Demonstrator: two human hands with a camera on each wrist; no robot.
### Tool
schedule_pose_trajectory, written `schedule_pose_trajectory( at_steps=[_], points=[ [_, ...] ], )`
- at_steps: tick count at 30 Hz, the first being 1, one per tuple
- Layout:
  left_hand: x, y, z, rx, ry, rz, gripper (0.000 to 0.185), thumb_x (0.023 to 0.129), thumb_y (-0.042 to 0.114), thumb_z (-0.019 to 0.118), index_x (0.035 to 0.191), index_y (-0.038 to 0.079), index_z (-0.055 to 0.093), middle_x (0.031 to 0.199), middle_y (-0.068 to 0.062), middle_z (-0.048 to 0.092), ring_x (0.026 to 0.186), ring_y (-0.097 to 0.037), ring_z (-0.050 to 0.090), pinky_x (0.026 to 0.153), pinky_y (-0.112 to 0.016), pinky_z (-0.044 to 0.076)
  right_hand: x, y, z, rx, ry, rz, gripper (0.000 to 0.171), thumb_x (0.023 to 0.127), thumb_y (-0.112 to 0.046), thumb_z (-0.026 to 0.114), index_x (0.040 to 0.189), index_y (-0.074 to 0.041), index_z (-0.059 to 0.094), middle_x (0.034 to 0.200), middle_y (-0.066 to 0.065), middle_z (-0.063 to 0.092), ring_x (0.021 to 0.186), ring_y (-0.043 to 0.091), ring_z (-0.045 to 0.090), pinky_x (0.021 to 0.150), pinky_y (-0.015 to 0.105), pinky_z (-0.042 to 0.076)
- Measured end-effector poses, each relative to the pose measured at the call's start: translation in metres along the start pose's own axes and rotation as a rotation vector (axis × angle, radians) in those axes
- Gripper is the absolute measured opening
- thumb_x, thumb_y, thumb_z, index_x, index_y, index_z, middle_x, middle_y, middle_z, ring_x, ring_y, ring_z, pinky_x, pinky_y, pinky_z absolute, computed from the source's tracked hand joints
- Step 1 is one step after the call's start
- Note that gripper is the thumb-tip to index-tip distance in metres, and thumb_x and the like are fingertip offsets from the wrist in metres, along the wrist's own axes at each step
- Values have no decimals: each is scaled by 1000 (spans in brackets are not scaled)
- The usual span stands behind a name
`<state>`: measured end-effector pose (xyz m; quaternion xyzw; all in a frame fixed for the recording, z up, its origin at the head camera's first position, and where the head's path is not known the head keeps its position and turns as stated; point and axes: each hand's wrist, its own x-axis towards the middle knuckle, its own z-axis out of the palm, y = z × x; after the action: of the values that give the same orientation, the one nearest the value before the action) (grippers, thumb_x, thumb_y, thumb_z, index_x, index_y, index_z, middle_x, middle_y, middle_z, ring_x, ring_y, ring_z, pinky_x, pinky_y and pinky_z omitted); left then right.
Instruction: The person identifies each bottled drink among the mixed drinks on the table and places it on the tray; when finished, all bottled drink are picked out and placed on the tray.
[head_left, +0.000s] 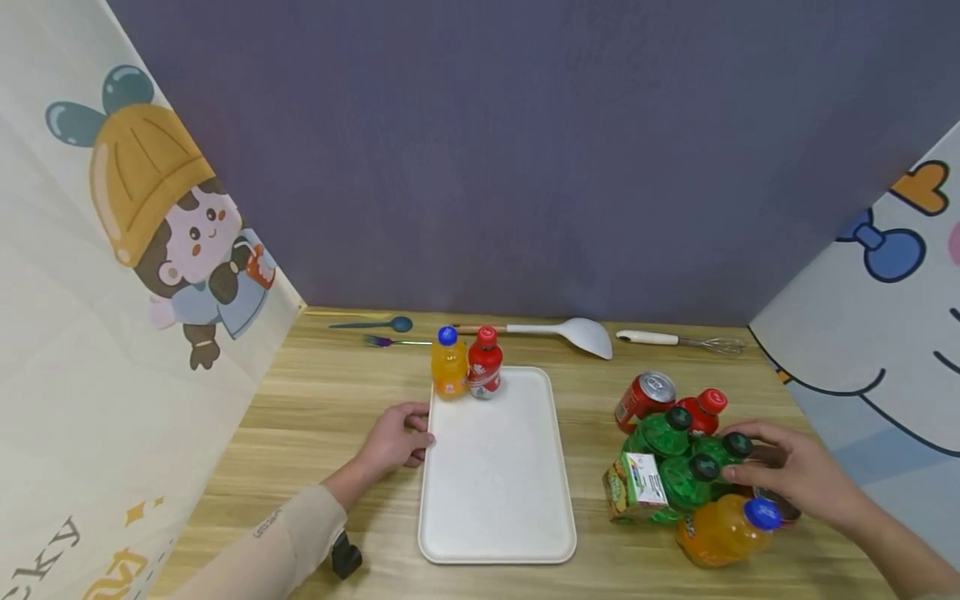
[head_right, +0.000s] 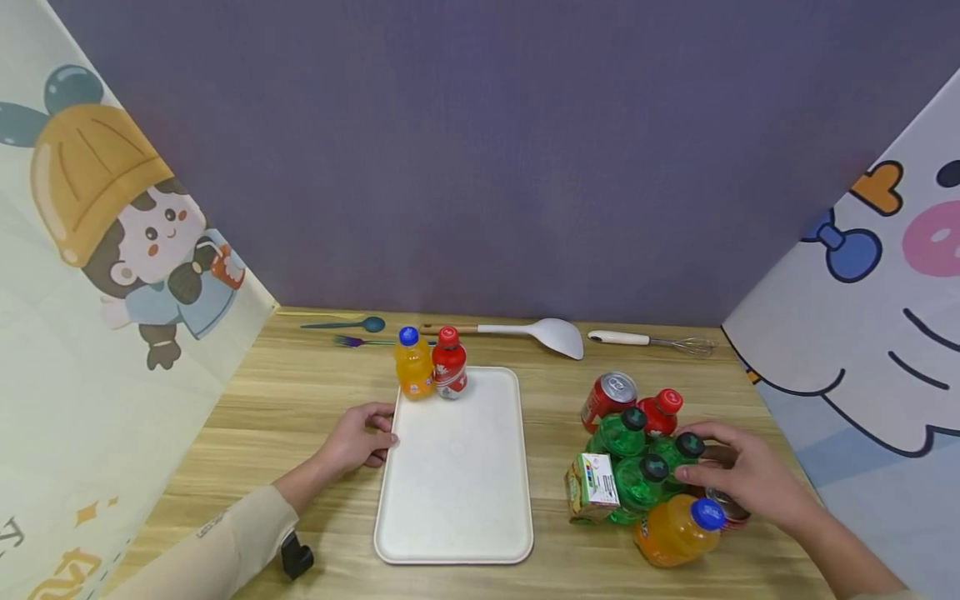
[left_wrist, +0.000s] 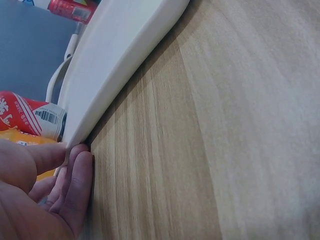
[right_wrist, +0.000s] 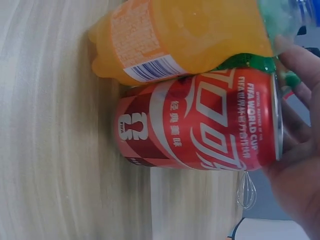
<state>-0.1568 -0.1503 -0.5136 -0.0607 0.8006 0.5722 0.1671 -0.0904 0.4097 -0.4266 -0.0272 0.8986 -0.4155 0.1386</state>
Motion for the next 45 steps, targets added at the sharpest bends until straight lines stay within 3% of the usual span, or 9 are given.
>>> schedule_pose_trajectory(
  at_steps=[2, 4, 6, 9, 14, 20, 29, 33, 45],
  points=[
    [-1, 0, 0, -2, 0, 1, 57, 90, -9, 70, 144, 1, 54, 104, -15, 61, 62, -22, 66, 54, -36, 64, -1, 1, 1, 25, 9, 16, 51, 95, -28, 76, 137, -5, 59, 121, 6, 69, 99, 19, 73, 71, 34, 66],
    [-1, 0, 0, -5, -1, 1, 57, 90, -8, 70, 144, 1, 55, 104, -15, 61, 62, -22, 66, 54, -36, 64, -2, 2, 1, 63, 5, 56, 51, 95, -28, 76, 137, -7, 58, 111, 6, 73, 78, 11, 71, 59, 35, 64],
    [-2, 0, 1, -4, -3, 4, 57, 90, -8, 70, 144, 1, 55, 104, -15, 61, 62, -22, 66, 54, -36, 64, -2, 3, 1, 87, 8, 88, 49, 95, -28, 76, 136, -8, 58, 101, 9, 76, 61, 11, 63, 47, 36, 59],
    [-2, 0, 1, 3, -2, 10, 57, 90, -8, 70, 144, 2, 55, 104, -14, 62, 62, -22, 66, 54, -36, 64, -4, 2, 4, 85, 50, 102, 50, 93, -29, 77, 135, -8, 60, 97, 4, 77, 58, 12, 62, 41, 36, 55],
    [-2, 0, 1, 11, 3, 13, 57, 90, -7, 71, 144, 2, 55, 104, -14, 62, 62, -22, 66, 54, -36, 64, -7, 4, 8, 75, 124, 30, 47, 94, -23, 77, 135, -3, 64, 106, -17, 74, 79, 12, 72, 50, 34, 59],
    [-1, -3, 0, 19, -2, 9, 57, 90, -7, 71, 144, 3, 55, 104, -14, 63, 63, -22, 66, 54, -36, 64, -9, 6, 10, 87, 155, -9, 47, 95, -20, 75, 136, -1, 63, 110, -27, 69, 91, 5, 73, 64, 32, 65],
    [-3, 0, 0, 17, 4, 19, 58, 90, -7, 71, 145, 2, 54, 103, -14, 62, 62, -22, 66, 54, -36, 64, -11, 5, 6, 46, 157, 59, 54, 97, -31, 73, 140, -3, 60, 114, -38, 55, 95, -10, 63, 72, 30, 64],
    [-3, 1, 0, 22, 3, 18, 58, 90, -7, 71, 145, 2, 54, 104, -14, 62, 63, -22, 66, 54, -36, 64, -13, 2, 2, 21, 165, 76, 56, 97, -34, 73, 141, -5, 59, 115, -39, 52, 96, -13, 59, 73, 31, 64],
    [-3, 0, 0, 27, -3, 19, 58, 90, -6, 71, 145, 2, 53, 105, -14, 62, 64, -23, 67, 54, -35, 64, -21, -20, -16, -36, 264, -20, 45, 96, -24, 74, 136, -5, 63, 112, -37, 60, 98, -18, 54, 69, 21, 60]
  ],
)
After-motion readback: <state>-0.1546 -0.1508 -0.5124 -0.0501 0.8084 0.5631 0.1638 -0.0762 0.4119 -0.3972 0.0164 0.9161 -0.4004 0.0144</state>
